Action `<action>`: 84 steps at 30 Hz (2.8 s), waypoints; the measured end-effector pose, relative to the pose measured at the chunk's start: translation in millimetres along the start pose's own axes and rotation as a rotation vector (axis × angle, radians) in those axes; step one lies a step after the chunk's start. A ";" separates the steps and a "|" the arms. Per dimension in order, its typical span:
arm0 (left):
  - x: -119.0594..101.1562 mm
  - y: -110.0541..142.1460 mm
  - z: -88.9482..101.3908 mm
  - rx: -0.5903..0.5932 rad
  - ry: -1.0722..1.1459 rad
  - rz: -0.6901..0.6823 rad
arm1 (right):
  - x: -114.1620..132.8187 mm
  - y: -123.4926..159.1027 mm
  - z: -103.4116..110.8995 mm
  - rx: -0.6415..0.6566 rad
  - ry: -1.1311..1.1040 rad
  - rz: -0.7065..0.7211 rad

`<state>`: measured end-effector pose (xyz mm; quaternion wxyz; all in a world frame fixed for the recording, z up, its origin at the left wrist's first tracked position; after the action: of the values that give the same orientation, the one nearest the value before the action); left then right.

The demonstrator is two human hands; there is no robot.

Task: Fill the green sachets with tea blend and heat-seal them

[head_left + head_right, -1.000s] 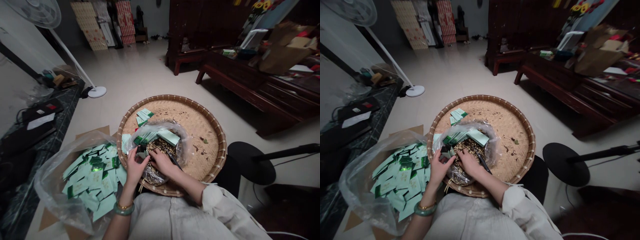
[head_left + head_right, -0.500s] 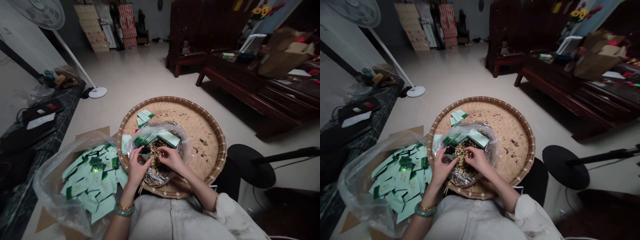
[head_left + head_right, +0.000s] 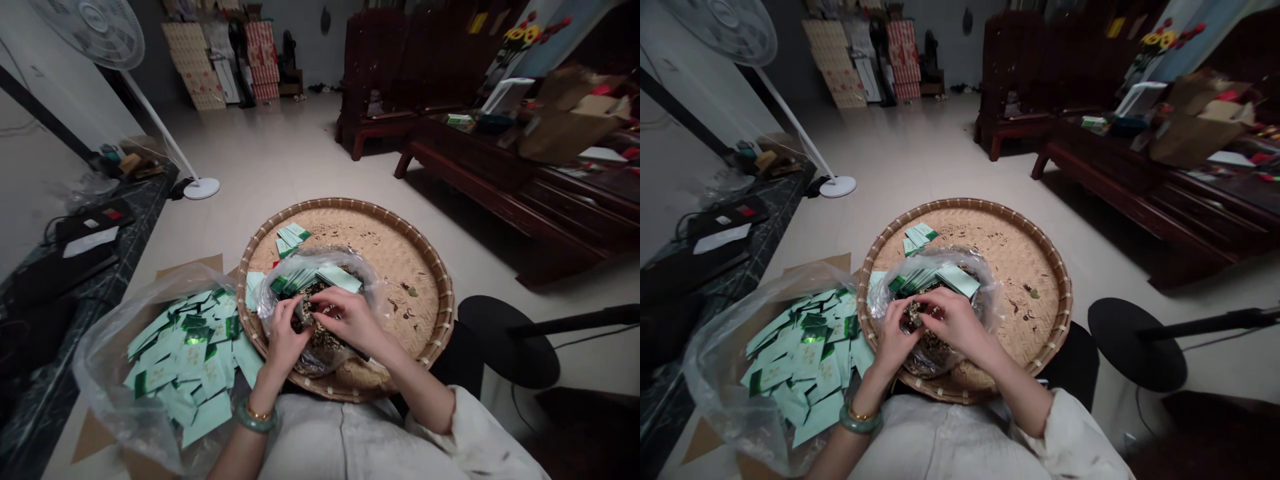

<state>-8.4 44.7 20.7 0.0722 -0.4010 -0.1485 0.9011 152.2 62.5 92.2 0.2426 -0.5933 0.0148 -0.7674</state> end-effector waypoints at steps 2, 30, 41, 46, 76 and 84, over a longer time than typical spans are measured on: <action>1.3 0.3 0.5 -0.001 0.004 0.001 | -2.8 1.5 1.7 -0.036 -0.022 -0.018; 6.5 14.7 -16.0 0.054 -0.144 -0.192 | -18.0 15.7 -26.8 0.444 0.647 -0.273; 11.1 9.8 -7.5 0.003 -0.153 -0.191 | 2.1 17.1 17.6 0.079 0.305 -0.163; 10.2 9.8 -9.1 0.010 -0.166 -0.214 | 11.7 16.9 4.1 0.122 0.509 -0.089; 14.1 8.4 -24.0 0.104 -0.071 -0.179 | -0.9 0.8 3.9 0.277 0.401 -0.219; 13.7 8.9 -21.5 0.070 -0.031 -0.139 | -1.9 3.2 0.9 0.219 0.372 -0.169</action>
<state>-1.7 44.2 -5.4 0.1464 -0.3728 -0.1454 0.9047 154.4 60.7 89.7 0.2336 -0.4110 -0.0736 -0.8781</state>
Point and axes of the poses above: each hand's wrist, its own y-axis away from the middle knuckle, its own z-axis out of the back of the hand, x = y × z, the point moved 3 cm from there along -y, towards the middle knuckle, and after that the axes turned 7 degrees about -y, right-handed, at the moved point
